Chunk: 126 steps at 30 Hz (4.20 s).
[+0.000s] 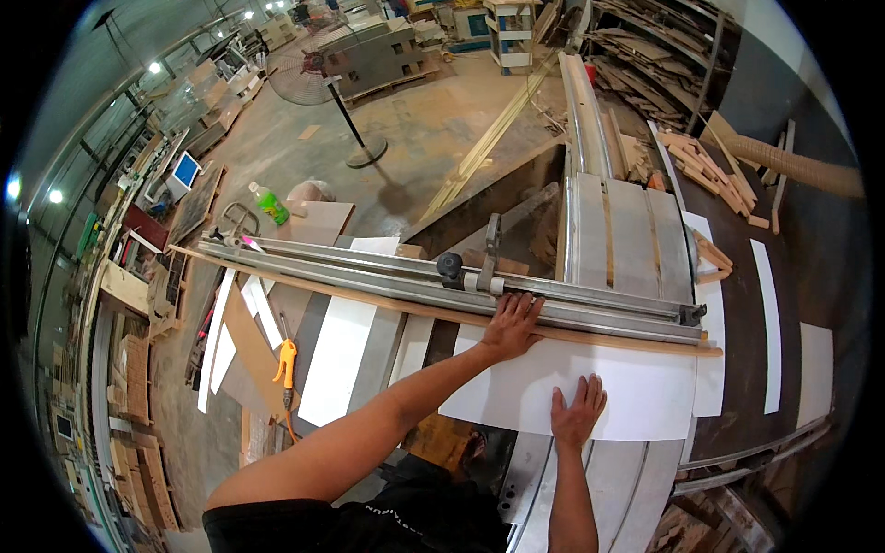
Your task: The person retrieves a bundle of wooden dowels from the floor and unwraps them. They then repeatedly feed individual dowels through a table saw to cut them into shorter pieces, stacking the cut pieces on the table surface.
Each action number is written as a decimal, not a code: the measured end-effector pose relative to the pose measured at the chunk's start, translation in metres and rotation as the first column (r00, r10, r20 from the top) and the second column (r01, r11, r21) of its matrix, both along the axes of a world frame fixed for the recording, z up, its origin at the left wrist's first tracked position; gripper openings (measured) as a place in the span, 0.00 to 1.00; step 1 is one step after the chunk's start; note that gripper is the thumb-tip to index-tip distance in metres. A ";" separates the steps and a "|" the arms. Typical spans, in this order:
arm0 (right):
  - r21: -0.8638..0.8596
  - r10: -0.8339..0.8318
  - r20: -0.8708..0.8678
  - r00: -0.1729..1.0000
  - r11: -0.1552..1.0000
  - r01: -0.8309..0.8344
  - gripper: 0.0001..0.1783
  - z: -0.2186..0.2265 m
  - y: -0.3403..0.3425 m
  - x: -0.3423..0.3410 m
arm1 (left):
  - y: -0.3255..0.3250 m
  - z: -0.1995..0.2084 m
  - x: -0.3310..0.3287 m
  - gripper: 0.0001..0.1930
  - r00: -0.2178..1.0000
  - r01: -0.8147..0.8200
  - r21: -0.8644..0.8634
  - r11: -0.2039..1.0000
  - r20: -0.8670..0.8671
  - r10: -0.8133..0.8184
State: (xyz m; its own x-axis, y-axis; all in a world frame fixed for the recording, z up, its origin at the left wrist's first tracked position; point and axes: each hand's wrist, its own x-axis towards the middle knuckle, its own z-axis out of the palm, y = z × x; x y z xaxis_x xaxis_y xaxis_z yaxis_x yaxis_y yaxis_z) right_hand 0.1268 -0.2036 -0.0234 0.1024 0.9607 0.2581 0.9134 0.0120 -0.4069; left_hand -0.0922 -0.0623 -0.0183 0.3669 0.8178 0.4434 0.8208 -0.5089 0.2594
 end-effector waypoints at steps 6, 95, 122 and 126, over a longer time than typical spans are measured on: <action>0.043 -0.015 -0.028 1.000 0.999 0.016 0.33 -0.005 -0.001 0.004 | 0.002 0.004 0.010 0.44 0.998 -0.028 -0.143 0.989 -0.062 0.020; -0.304 -0.537 -0.781 0.319 0.774 0.556 0.37 0.011 0.141 0.111 | -0.072 0.013 -0.084 0.33 0.984 -0.174 -0.259 0.950 -0.074 0.160; -0.283 -0.548 -0.742 0.386 0.778 0.560 0.54 0.018 0.133 0.109 | -0.036 0.020 -0.138 0.25 0.967 -0.235 -0.406 0.883 -0.188 0.171; -0.302 -0.549 -0.750 0.370 0.781 0.546 0.55 0.025 0.130 0.109 | -0.040 0.028 -0.132 0.25 0.980 -0.173 -0.319 0.932 -0.151 0.130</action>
